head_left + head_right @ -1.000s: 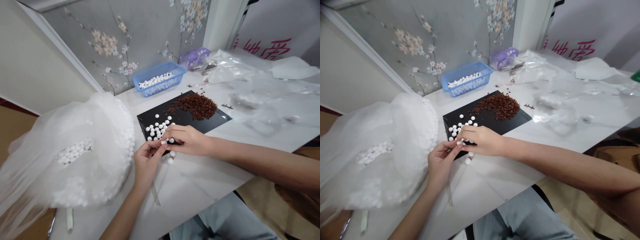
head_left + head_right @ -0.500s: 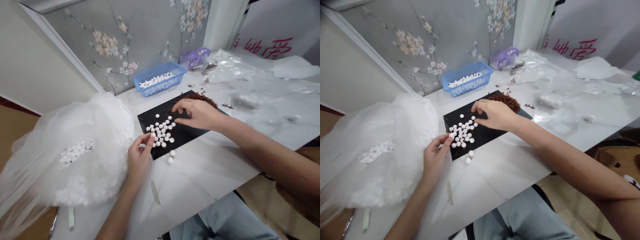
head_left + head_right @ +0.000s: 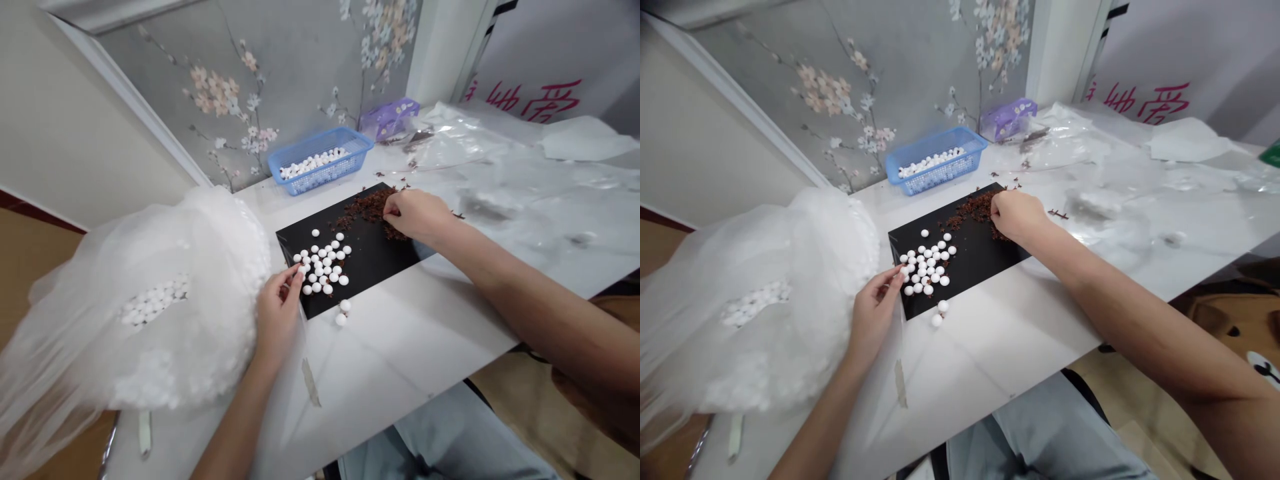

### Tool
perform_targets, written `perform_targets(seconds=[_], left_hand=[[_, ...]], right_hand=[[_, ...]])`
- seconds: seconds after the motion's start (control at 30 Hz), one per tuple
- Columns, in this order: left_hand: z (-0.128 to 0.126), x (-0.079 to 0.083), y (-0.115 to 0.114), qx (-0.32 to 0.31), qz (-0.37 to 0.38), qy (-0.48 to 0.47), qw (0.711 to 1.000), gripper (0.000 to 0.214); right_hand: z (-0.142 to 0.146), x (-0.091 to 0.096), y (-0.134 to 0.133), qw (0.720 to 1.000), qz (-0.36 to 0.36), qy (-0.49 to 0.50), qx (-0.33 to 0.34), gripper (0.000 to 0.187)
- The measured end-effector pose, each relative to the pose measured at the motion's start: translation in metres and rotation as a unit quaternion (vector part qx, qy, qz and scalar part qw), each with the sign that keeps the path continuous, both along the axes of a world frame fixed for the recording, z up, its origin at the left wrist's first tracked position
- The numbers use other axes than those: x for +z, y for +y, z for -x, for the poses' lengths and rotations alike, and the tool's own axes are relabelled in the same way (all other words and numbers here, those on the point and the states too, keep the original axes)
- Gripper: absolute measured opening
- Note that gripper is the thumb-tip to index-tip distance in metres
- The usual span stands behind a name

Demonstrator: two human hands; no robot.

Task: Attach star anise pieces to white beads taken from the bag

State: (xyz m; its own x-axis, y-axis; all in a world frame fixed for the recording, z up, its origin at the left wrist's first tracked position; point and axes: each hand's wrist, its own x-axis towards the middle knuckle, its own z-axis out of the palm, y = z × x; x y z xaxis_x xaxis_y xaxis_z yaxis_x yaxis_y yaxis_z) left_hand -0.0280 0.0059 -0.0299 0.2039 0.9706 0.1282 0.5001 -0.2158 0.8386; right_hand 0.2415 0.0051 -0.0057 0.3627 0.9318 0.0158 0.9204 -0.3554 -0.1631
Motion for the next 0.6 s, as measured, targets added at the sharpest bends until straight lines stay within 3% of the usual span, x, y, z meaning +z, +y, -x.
perform_targets(seconds=[0.13,0.23,0.33,0.43,0.53,0.6], left_hand=[[-0.002,0.001,-0.004,-0.002,-0.012,0.016,1.000,0.037],[-0.004,0.013,-0.011,0.015,-0.026,-0.008,1.000,0.037],[0.002,0.034,-0.013,0.062,-0.134,-0.028,0.989,0.031],[0.025,0.054,0.002,0.174,-0.266,-0.015,0.948,0.029],[0.064,0.064,0.025,0.275,-0.319,0.163,0.892,0.023],[0.092,0.065,0.038,0.310,-0.287,0.281,0.862,0.020]], right_hand=[[0.000,-0.004,0.000,0.999,-0.026,0.000,0.032,0.018],[0.000,-0.008,0.002,0.997,-0.057,-0.006,0.056,0.017],[0.001,-0.012,0.003,0.994,-0.085,-0.003,0.069,0.017],[0.002,-0.012,0.003,0.993,-0.098,0.002,0.073,0.016],[0.004,-0.010,0.002,0.993,-0.091,0.008,0.074,0.017],[0.007,-0.010,0.001,0.992,-0.094,0.018,0.079,0.017]])
